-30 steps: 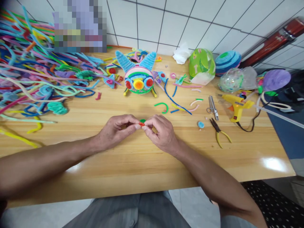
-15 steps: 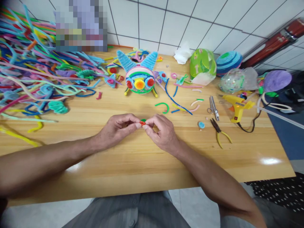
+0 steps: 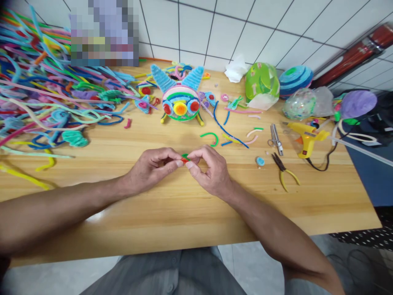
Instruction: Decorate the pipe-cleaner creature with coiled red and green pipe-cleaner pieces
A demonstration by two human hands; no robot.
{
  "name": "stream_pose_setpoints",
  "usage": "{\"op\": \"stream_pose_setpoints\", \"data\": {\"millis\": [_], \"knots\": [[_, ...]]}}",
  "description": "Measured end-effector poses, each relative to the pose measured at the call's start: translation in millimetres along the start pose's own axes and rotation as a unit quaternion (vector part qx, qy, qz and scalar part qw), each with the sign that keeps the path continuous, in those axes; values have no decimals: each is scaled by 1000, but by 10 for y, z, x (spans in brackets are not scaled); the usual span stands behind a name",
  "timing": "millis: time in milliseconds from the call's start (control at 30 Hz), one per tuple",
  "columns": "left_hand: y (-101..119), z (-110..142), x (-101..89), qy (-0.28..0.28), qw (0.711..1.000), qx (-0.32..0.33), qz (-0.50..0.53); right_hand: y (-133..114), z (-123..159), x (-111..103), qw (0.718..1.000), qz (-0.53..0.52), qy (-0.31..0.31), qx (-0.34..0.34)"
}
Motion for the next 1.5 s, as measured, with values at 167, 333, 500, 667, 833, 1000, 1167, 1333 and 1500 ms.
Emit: {"op": "stream_pose_setpoints", "data": {"millis": [167,333,500,667,833,1000,1167,1333,1500], "knots": [[0,4,0,0,999,24,-23,-13,2,6,1000,-2,1,-12],[13,5,-1,-9,999,37,-37,-22,-4,18,1000,5,1,-13],[27,5,2,-8,998,43,-39,-27,-15,19,1000,1,6,-20],[27,2,-1,-15,998,37,-42,-40,-26,19,999,10,3,-30],[25,2,-4,-20,998,30,-46,-49,-34,24,999,21,1,-38],[23,6,-4,-20,998,36,-46,-43,-28,33,999,19,1,-33],[25,5,-1,-22,997,41,-54,-35,-11,16,1000,20,0,-21],[32,4,1,-21,998,35,-57,-30,1,-10,1000,-8,5,-8],[33,5,0,-22,998,33,-54,-17,11,-2,1000,-15,0,-6]]}}
Point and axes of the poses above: each hand's wrist, its own z-axis away from the middle knuckle, its own x-axis out of the palm, y = z × x, the point moved 2 cm from there along -z, towards the middle knuckle
